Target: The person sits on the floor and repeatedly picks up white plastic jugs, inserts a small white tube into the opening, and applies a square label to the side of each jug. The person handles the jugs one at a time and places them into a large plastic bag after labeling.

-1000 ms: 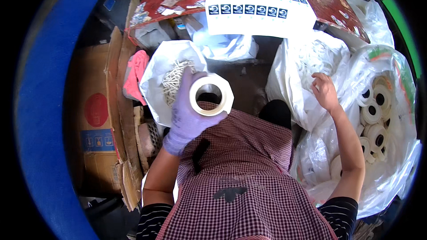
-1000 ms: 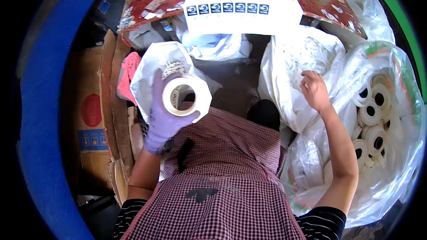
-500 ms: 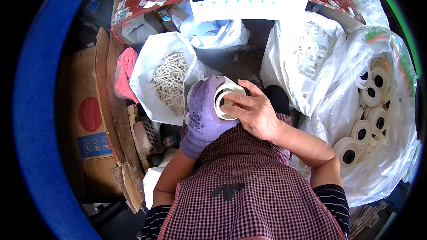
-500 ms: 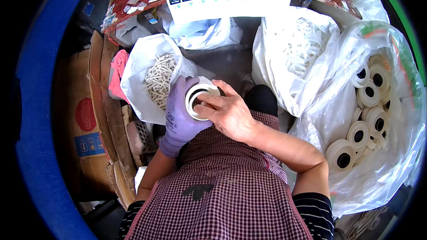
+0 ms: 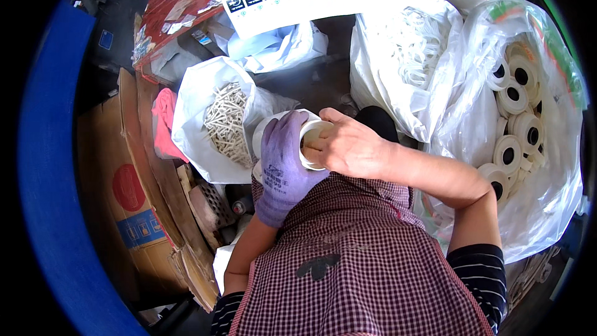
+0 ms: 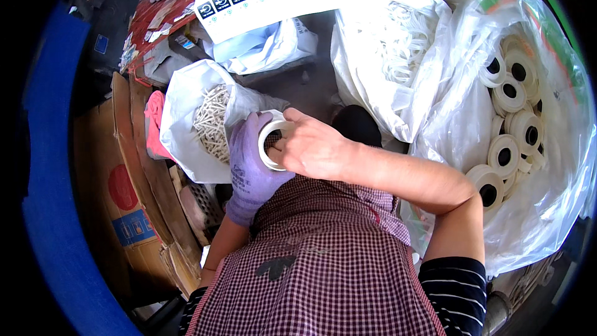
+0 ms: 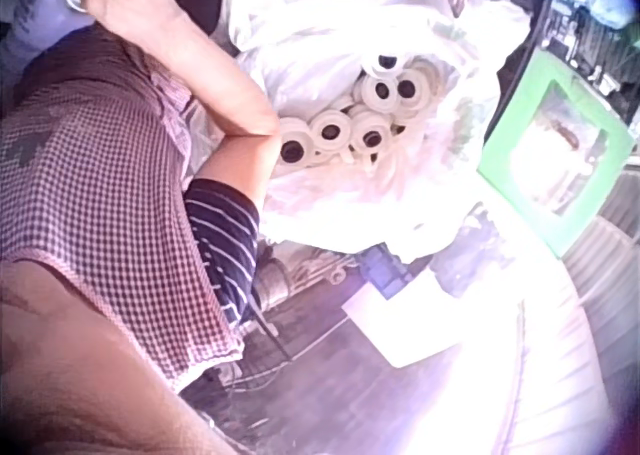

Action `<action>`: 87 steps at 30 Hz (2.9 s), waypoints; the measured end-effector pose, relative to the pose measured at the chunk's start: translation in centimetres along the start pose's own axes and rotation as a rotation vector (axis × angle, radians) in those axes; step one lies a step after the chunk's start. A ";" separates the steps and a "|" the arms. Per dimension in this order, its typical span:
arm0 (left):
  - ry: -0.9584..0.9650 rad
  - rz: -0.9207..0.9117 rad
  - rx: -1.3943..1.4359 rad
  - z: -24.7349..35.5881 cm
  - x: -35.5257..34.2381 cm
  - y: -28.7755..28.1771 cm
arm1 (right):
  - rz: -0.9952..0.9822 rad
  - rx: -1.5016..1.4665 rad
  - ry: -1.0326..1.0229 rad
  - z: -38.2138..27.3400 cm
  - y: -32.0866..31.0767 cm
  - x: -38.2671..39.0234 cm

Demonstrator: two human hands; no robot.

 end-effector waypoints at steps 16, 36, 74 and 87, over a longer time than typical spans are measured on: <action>-0.325 0.143 0.668 -2.6 -0.1 -3.0 | 0.604 -0.034 0.472 1.1 -1.3 12.2; -0.395 -0.070 0.185 -11.3 6.5 -3.1 | 0.273 0.448 1.240 7.6 -8.3 34.1; -0.453 -0.011 0.831 -3.1 7.8 -2.2 | 0.626 -0.419 0.264 0.7 -2.3 3.8; -0.160 0.344 0.541 0.8 6.0 -4.9 | 0.652 -0.908 0.745 4.3 -1.6 4.9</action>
Point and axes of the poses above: each hand's wrist, its own x-axis away from the middle knuckle, its own y-axis out of the palm, z = x × y, the point moved 2 cm from there along -x, towards the middle knuckle, and after that the axes turned 5 degrees about -z, right-handed, at the moved point
